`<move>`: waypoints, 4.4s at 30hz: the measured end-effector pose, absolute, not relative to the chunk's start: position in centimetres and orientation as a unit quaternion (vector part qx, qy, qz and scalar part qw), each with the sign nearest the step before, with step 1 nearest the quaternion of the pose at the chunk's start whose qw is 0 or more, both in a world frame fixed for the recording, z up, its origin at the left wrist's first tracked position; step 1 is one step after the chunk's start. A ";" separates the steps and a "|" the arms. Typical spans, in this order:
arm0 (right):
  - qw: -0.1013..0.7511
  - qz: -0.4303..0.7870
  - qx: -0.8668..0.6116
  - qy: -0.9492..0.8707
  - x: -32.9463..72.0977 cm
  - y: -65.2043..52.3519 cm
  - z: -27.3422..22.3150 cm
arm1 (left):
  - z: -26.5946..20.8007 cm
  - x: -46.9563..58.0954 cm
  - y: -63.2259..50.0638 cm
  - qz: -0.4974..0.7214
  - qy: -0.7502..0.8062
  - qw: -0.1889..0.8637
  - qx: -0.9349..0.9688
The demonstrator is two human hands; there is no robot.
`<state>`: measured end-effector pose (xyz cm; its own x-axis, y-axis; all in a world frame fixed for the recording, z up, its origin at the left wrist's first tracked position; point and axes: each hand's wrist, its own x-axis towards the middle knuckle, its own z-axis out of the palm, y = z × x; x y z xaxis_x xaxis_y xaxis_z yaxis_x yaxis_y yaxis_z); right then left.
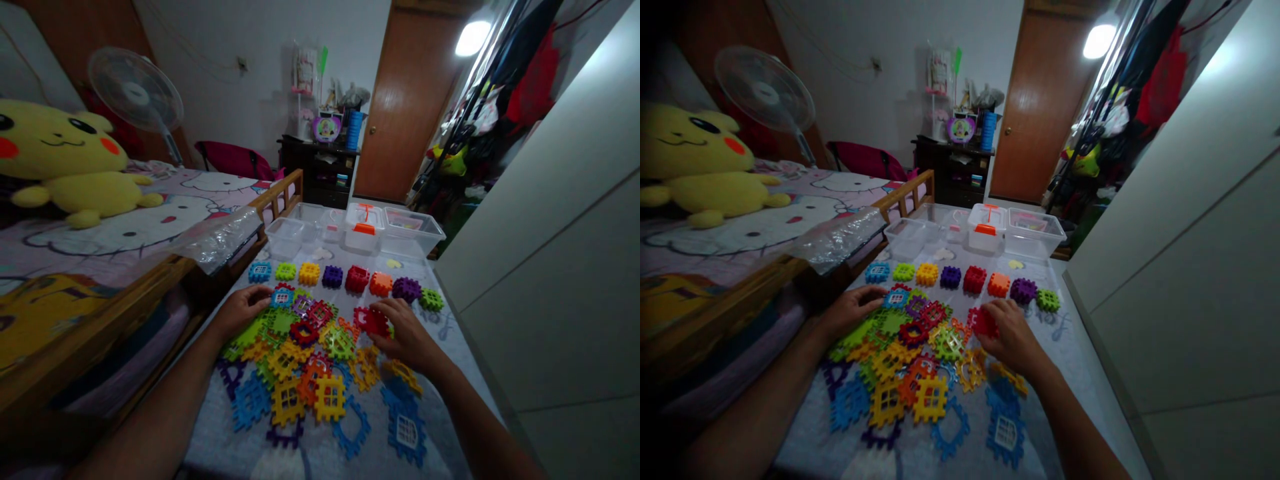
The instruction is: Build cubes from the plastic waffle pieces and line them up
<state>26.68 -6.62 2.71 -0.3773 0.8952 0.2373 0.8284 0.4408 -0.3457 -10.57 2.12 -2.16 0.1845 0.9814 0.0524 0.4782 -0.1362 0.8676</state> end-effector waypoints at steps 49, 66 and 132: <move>0.213 0.045 -0.586 -0.780 26.6 0.3 4.5 | -2.6 -10.7 2.4 0.345 0.525 0.407 0.663; 0.093 0.002 -0.647 -0.757 25.3 5.8 4.1 | -2.9 -10.9 2.5 0.327 0.523 0.405 0.675; 0.193 0.155 -0.427 -0.869 20.4 -6.5 3.0 | -2.0 -10.4 2.0 0.342 0.526 0.396 0.670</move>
